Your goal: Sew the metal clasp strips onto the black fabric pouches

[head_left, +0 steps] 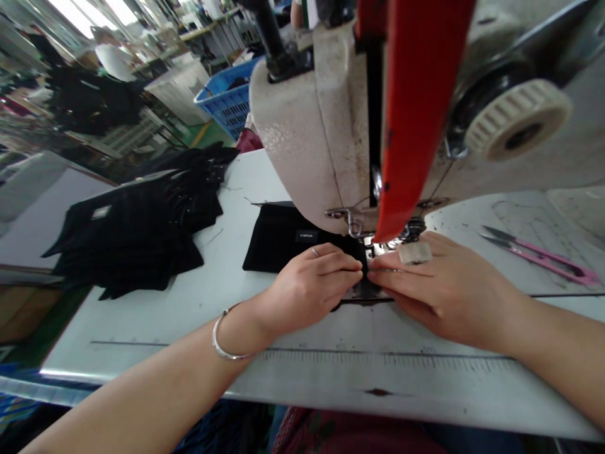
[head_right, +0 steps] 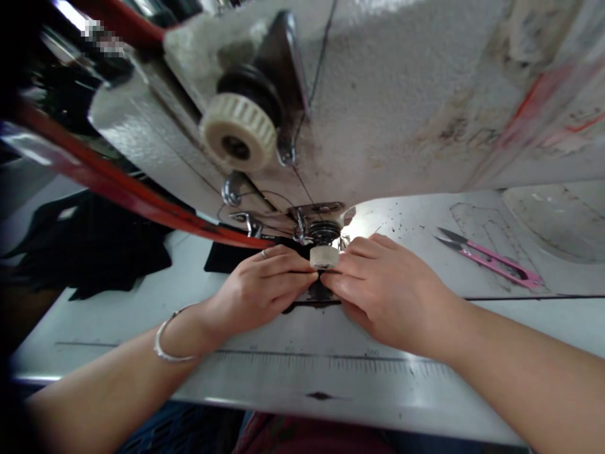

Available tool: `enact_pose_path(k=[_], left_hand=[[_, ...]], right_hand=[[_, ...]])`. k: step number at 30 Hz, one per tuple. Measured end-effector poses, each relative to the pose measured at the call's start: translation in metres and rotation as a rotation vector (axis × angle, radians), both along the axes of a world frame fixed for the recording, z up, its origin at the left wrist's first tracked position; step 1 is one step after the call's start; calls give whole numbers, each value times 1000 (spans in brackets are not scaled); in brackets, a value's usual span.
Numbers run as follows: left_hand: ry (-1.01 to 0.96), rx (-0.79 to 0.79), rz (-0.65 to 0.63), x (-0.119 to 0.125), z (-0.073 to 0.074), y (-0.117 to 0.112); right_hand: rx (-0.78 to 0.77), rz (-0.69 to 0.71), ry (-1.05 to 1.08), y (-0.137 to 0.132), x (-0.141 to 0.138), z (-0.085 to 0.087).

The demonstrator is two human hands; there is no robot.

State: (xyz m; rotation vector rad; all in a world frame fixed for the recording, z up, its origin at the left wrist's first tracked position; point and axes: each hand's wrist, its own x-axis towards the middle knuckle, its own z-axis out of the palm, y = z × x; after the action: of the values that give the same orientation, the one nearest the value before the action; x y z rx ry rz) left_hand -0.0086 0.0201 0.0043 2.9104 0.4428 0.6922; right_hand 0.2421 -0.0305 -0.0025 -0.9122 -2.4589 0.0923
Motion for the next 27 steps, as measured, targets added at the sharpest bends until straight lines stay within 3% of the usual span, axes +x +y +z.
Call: enact_pose_path(k=[8, 17, 23, 27], left_hand=[[-24, 4, 23, -2, -1, 0], [-68, 51, 105, 6, -9, 17], [-50, 45, 197, 9, -13, 25], [-95, 82, 182, 11, -13, 27]], right_hand=[[-57, -40, -35, -4, -5, -5], [33, -200, -79, 2, -11, -4], [5, -196, -89, 5, -9, -11], [23, -194, -73, 6, -10, -10]])
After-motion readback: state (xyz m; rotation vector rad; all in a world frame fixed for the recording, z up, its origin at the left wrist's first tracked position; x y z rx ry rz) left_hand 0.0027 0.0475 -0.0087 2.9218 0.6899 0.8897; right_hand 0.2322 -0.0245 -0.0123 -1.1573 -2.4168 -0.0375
